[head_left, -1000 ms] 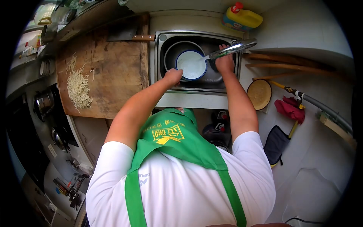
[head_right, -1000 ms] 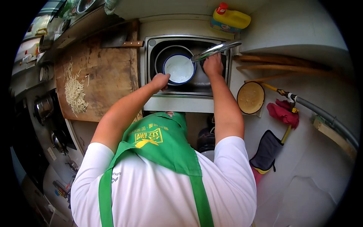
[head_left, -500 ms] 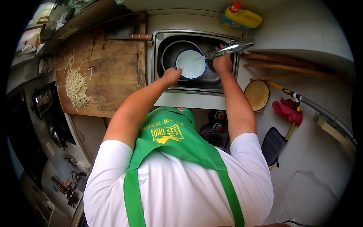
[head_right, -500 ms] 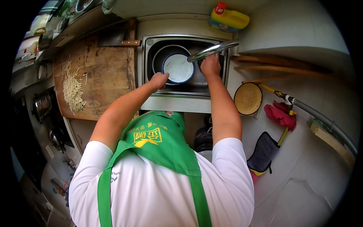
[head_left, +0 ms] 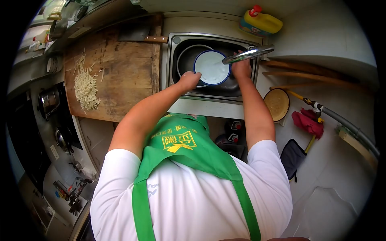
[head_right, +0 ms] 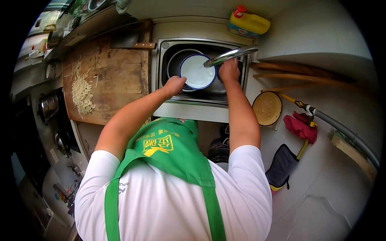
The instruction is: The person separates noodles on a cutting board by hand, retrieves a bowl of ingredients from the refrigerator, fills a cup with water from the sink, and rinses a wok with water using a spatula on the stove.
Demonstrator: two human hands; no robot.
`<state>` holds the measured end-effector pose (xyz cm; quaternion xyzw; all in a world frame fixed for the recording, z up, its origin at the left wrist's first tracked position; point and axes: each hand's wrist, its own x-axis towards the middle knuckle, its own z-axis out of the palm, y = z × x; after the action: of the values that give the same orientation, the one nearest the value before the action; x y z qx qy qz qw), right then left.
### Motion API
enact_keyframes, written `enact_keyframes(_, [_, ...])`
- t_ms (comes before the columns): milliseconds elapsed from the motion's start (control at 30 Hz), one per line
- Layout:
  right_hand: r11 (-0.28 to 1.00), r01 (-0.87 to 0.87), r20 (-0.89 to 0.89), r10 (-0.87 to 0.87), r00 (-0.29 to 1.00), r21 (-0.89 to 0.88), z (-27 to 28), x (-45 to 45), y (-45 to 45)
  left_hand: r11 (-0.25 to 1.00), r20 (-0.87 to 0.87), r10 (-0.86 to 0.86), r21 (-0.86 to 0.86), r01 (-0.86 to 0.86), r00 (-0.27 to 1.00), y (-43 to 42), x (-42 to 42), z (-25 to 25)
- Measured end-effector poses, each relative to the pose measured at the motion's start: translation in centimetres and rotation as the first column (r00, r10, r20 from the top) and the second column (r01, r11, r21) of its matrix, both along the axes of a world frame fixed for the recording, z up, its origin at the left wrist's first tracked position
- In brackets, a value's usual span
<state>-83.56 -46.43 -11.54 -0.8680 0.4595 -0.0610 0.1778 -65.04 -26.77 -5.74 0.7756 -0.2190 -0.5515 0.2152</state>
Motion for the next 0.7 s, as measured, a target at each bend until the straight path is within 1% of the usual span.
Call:
enact_keyframes(67, [1.000,0.014,-0.022,-0.014,1.000,0.013,0.6,0.2,0.0,1.000,-0.006,-0.013,-0.021,0.013,1.000,-0.1,-0.2,1.1])
enact_keyframes(133, [0.999,0.028,-0.044,-0.027,0.999,0.025,1.3,0.4,0.1,0.994,-0.050,0.106,0.029,-0.104,0.993,-0.2,-0.6,2.2])
enact_keyframes(233, [1.000,0.016,-0.009,-0.016,1.000,0.001,2.8,0.8,0.3,0.993,-0.077,0.113,0.038,-0.110,0.991,-0.1,-0.8,3.9])
enact_keyframes(300, [0.994,0.066,-0.103,-0.056,0.993,0.088,4.3,1.2,0.4,0.994,-0.081,0.105,0.024,-0.104,0.991,0.2,-0.9,4.4])
enact_keyframes(367, [0.992,0.070,-0.122,-0.057,0.991,0.101,4.6,1.4,0.3,0.995,-0.084,0.096,0.009,-0.096,0.992,0.5,-0.9,4.6])
enact_keyframes(433, [0.991,0.076,-0.141,-0.060,0.988,0.113,4.8,1.4,0.2,0.997,-0.090,0.065,-0.029,-0.068,0.994,0.8,-1.0,4.7])
enact_keyframes(533, [0.994,0.035,-0.159,-0.019,0.987,0.103,4.1,1.1,-0.2,0.994,-0.108,0.101,-0.038,-0.105,0.989,1.1,-1.2,5.6])
enact_keyframes(600, [0.996,0.005,-0.176,0.010,0.984,0.084,3.4,1.0,-0.4,0.993,-0.102,0.102,-0.055,-0.108,0.990,1.3,-1.3,5.2])
enact_keyframes(700, [0.997,-0.023,-0.146,0.034,0.989,0.075,3.2,0.6,-0.5,0.990,-0.110,0.115,-0.064,-0.123,0.987,1.5,-1.3,5.7])
